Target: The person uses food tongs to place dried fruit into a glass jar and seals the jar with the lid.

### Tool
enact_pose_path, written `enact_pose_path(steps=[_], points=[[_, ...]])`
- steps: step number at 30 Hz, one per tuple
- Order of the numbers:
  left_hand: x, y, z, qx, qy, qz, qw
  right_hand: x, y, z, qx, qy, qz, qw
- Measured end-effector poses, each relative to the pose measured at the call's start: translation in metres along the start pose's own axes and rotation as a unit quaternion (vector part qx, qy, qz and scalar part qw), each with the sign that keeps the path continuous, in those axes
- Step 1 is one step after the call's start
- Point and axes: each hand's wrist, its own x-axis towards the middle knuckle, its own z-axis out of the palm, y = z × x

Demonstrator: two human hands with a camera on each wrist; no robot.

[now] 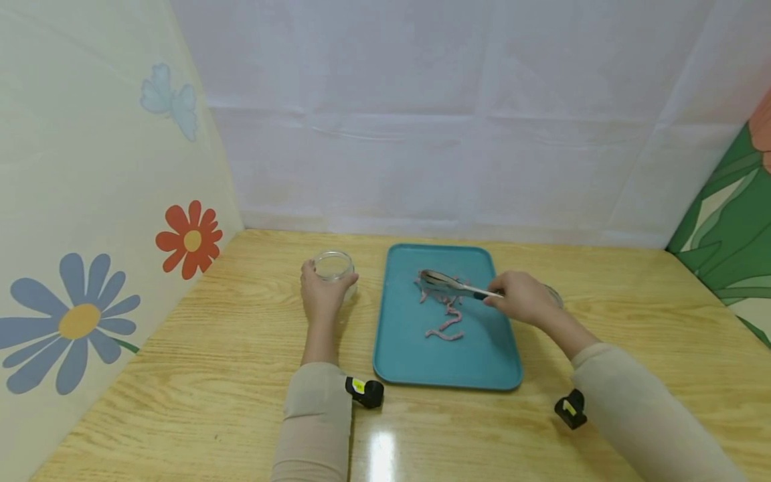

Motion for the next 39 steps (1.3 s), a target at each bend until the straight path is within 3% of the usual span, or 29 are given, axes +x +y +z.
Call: enact_pose_path(steps=[8, 18, 30, 39], points=[[-0.0002, 0.0000, -0.0007, -0.001, -0.003, 0.001, 1.0000, -0.0028, 0.0032, -0.0006, 0.000, 0.005, 0.000, 1.000], [0.0004, -0.0007, -0.0006, -0.003, -0.006, 0.002, 1.0000, -0.0047, 0.0051, -0.0031, 0.003, 0.023, 0.041, 0.999], [-0.0009, 0.0011, -0.0015, -0.005, -0.002, 0.007, 1.0000, -0.0048, 0.0055, -0.0032, 0.007, 0.081, 0.035, 0.996], [-0.0008, 0.0000, -0.0013, -0.007, -0.007, 0.008, 0.9999, -0.0023, -0.0015, -0.0068, 0.026, 0.090, 0.029, 0.995]])
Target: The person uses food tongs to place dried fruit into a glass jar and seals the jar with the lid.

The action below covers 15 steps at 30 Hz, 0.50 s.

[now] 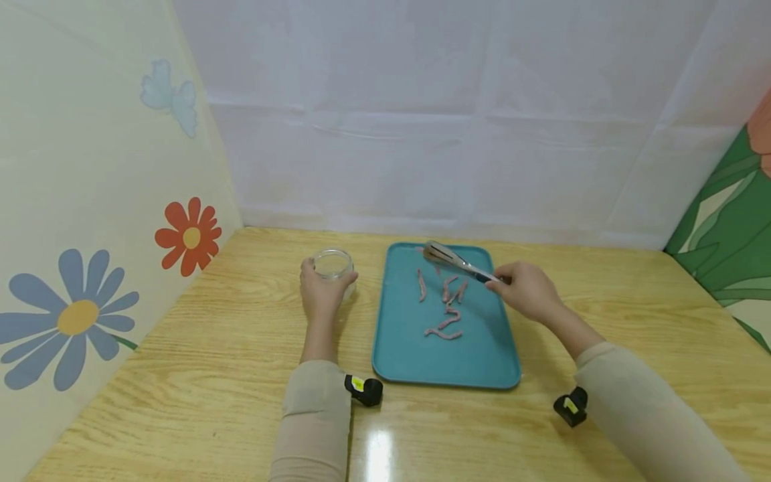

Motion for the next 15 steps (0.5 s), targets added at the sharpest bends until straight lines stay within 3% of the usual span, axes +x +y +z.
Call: enact_pose_path(steps=[6, 15], points=[[0.000, 0.000, 0.000, 0.000, 0.000, -0.002, 1.0000, 0.006, -0.014, -0.001, 0.021, -0.004, 0.003, 1.000], [0.000, 0.001, 0.000, -0.002, -0.003, -0.005, 1.0000, 0.018, -0.036, 0.006, 0.007, 0.019, -0.008, 1.000]])
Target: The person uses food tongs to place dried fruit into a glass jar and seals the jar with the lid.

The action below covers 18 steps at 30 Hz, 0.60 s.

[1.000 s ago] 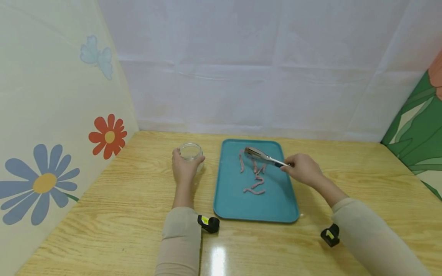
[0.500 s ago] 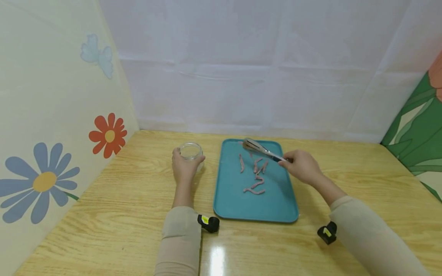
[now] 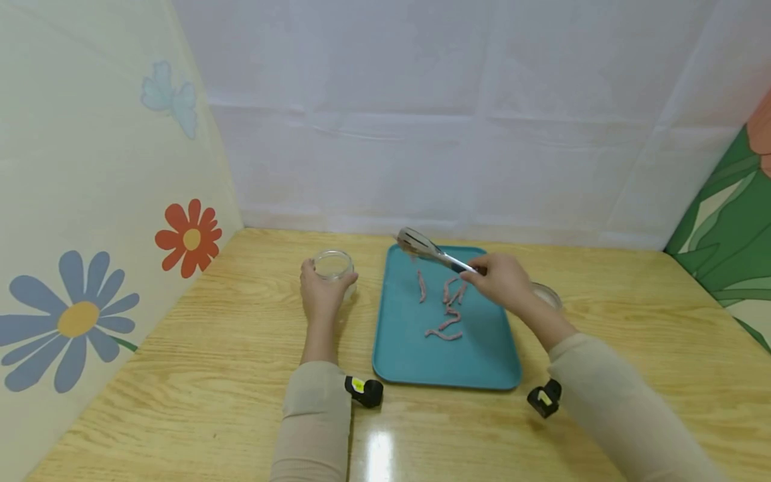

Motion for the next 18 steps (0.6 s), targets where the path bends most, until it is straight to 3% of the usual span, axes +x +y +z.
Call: enact_pose_path(steps=[12, 18], points=[[0.002, 0.000, 0.002, 0.003, 0.011, 0.000, 0.9999, 0.015, -0.027, 0.016, 0.037, 0.020, -0.023, 0.999], [0.002, 0.000, 0.002, 0.000, 0.008, -0.005, 1.0000, 0.021, -0.041, 0.026, 0.039, 0.002, -0.013, 0.999]])
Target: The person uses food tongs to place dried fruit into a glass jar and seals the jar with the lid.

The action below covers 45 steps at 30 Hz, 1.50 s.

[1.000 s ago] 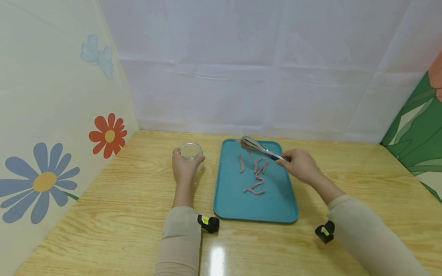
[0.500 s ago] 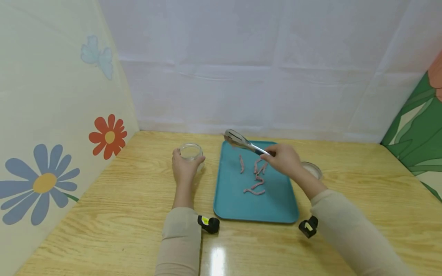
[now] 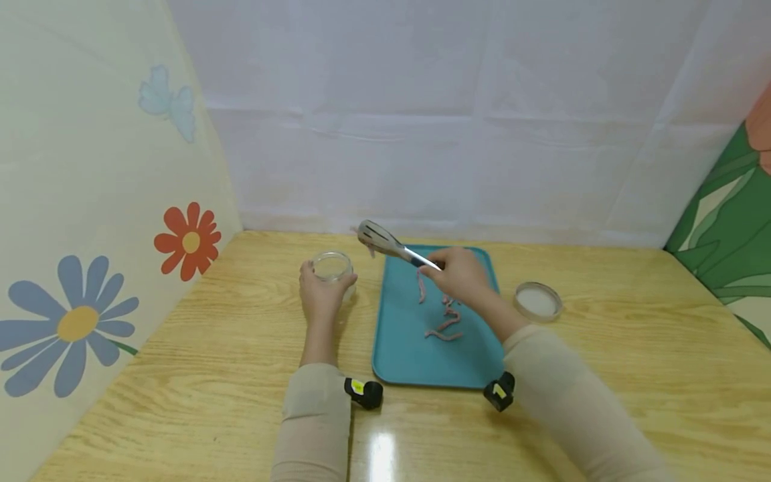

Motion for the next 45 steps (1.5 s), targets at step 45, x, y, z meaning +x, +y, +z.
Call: enact_pose_path(steps=[45], points=[[-0.001, 0.001, 0.000, -0.001, 0.002, 0.012, 0.9999, 0.012, -0.033, 0.057, 0.003, -0.009, 0.044, 0.999]])
